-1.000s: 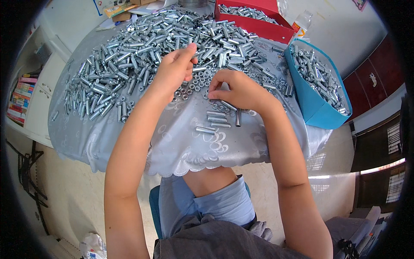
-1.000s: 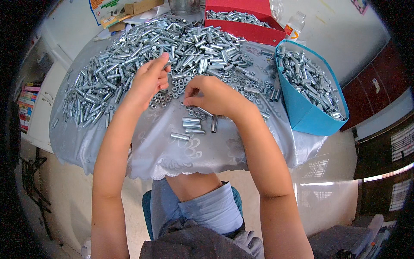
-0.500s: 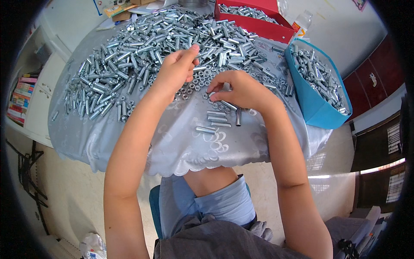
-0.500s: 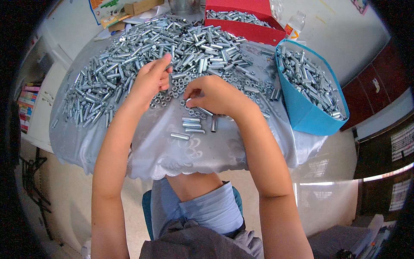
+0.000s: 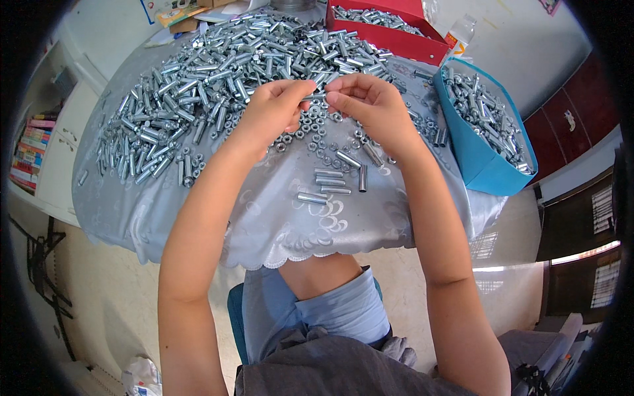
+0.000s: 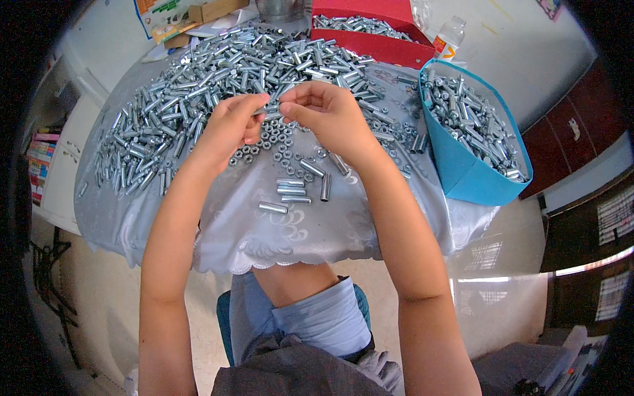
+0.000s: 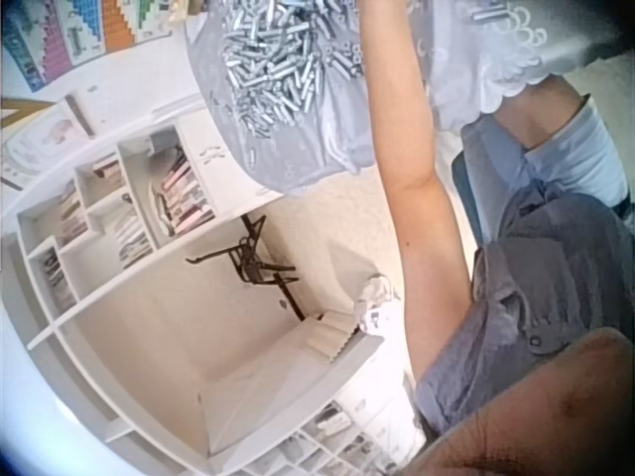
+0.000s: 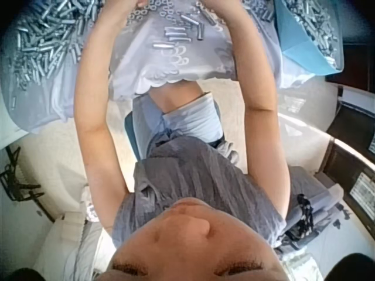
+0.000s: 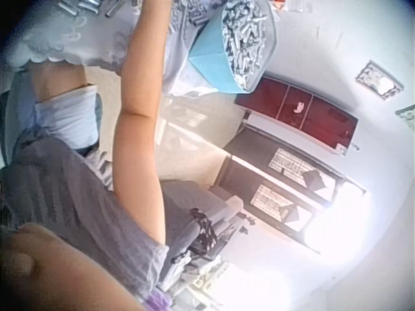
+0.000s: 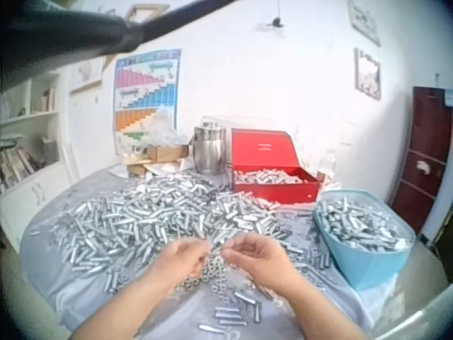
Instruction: The person repeatedly picks up metal bolts and washers from a large pile on a table, threads the washers onto the bolts by hand, and places the assembled units into a blue container. The process is continuous and repetitive throughout the clip.
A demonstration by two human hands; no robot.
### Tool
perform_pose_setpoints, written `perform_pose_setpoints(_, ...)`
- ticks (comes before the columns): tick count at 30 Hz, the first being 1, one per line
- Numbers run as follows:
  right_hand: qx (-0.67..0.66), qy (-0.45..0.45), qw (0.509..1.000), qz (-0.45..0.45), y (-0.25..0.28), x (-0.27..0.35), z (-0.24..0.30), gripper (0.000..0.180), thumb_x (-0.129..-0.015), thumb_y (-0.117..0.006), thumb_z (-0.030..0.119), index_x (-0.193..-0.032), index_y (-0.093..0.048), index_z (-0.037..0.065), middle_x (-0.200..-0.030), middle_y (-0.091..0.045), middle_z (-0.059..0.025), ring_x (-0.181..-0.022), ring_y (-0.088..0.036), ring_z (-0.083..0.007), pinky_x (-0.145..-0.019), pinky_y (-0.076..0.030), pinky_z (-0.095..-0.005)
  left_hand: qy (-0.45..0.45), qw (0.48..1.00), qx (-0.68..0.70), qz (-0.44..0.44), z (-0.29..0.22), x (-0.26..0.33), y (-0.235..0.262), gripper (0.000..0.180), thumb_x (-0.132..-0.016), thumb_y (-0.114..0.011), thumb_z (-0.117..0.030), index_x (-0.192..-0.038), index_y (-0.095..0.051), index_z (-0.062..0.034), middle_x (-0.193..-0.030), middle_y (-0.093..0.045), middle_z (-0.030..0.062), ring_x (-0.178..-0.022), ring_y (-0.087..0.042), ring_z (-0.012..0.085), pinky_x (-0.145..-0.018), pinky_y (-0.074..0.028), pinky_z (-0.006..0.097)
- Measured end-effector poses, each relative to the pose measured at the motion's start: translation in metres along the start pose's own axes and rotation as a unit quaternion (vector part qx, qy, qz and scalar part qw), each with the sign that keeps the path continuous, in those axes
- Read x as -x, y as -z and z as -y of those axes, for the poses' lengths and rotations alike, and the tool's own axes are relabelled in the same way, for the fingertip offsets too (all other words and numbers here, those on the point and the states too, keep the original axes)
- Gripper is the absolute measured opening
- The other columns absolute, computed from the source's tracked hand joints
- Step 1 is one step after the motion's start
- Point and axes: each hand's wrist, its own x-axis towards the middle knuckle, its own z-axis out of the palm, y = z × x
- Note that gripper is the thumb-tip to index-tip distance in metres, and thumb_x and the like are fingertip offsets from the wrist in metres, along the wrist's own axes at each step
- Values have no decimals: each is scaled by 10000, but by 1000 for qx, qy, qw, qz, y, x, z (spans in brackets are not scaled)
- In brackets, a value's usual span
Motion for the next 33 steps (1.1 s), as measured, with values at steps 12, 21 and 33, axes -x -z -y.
perform_pose_setpoints(12,-55,-6,998,23,-3,2,2,186,-806,-631,105,-960,-596,7,-850,-595,-20,-755,-537,-84,-681,-428,-217,1,1000,0,13,1,0,0,266,-830,-547,-268,-686,-480,-54,-511,-347,-47,-431,-303,59,-427,-251,221)
perform_pose_setpoints(21,-88,-17,995,43,-2,2,5,196,-806,-631,105,-968,-588,4,-858,-582,-23,-764,-529,-89,-693,-440,-226,-4,998,33,53,2,1,0,217,-846,-522,-247,-740,-513,-58,-582,-401,-27,-454,-313,62,-436,-254,220)
perform_pose_setpoints(33,4,-8,1000,-21,-2,3,6,199,-774,-677,190,-866,-634,19,-765,-611,-18,-687,-556,-78,-588,-444,-208,-13,997,32,76,2,1,0,302,-853,-534,-312,-673,-467,-79,-495,-315,-61,-438,-276,53,-442,-234,216)
